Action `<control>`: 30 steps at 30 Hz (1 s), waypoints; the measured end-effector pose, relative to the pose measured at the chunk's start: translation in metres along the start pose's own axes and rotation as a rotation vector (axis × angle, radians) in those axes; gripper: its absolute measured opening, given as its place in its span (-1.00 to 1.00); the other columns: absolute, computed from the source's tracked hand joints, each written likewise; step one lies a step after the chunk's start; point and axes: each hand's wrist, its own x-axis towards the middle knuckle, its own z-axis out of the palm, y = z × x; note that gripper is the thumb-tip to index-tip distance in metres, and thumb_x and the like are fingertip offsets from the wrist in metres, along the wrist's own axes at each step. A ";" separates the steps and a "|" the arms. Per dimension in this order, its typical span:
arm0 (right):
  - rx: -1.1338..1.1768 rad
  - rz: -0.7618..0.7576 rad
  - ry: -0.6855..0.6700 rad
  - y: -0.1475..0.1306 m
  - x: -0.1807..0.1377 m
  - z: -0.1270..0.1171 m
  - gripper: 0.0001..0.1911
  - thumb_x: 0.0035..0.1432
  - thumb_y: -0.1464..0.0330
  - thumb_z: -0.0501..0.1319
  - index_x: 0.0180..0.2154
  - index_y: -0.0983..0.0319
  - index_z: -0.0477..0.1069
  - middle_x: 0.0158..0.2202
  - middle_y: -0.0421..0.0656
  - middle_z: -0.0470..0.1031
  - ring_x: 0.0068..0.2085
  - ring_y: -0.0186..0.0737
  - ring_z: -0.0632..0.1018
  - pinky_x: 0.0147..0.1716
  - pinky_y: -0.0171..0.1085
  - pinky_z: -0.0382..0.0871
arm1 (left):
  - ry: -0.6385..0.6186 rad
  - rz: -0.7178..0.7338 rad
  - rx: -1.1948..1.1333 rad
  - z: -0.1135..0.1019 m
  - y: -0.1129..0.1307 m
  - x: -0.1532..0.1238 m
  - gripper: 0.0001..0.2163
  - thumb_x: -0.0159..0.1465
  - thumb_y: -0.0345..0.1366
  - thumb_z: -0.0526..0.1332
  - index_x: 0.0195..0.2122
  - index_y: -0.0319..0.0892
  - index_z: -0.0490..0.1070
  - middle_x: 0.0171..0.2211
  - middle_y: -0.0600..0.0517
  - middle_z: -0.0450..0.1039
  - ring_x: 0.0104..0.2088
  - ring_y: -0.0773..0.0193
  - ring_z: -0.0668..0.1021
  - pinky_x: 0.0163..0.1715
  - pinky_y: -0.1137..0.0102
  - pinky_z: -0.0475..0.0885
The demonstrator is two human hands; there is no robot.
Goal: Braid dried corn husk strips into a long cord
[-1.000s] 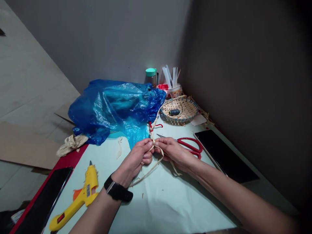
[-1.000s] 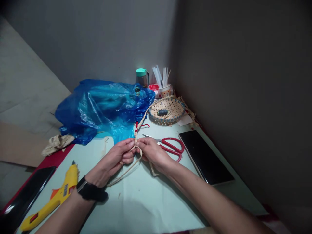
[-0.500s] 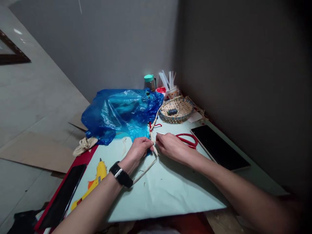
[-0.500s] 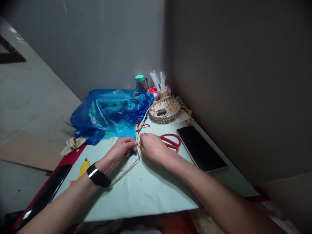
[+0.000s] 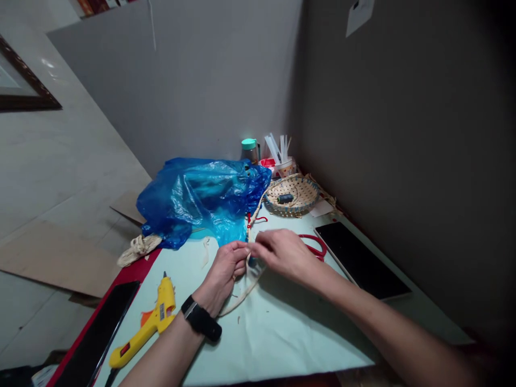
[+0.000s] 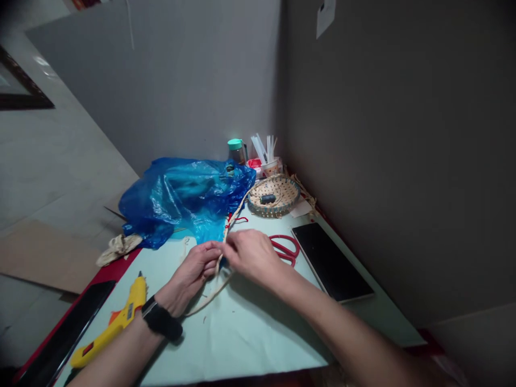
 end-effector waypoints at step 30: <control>0.960 0.200 -0.169 0.017 0.013 0.040 -0.67 0.17 0.29 0.03 -0.31 0.34 0.50 -0.50 -0.16 0.50 -0.57 -0.40 0.33 -0.52 -0.37 0.15 | 0.206 0.770 1.604 0.025 -0.021 -0.052 -0.72 0.23 -0.56 -0.02 -0.24 -0.27 0.47 -0.38 -0.12 0.51 -0.34 0.09 0.52 -0.32 0.25 0.33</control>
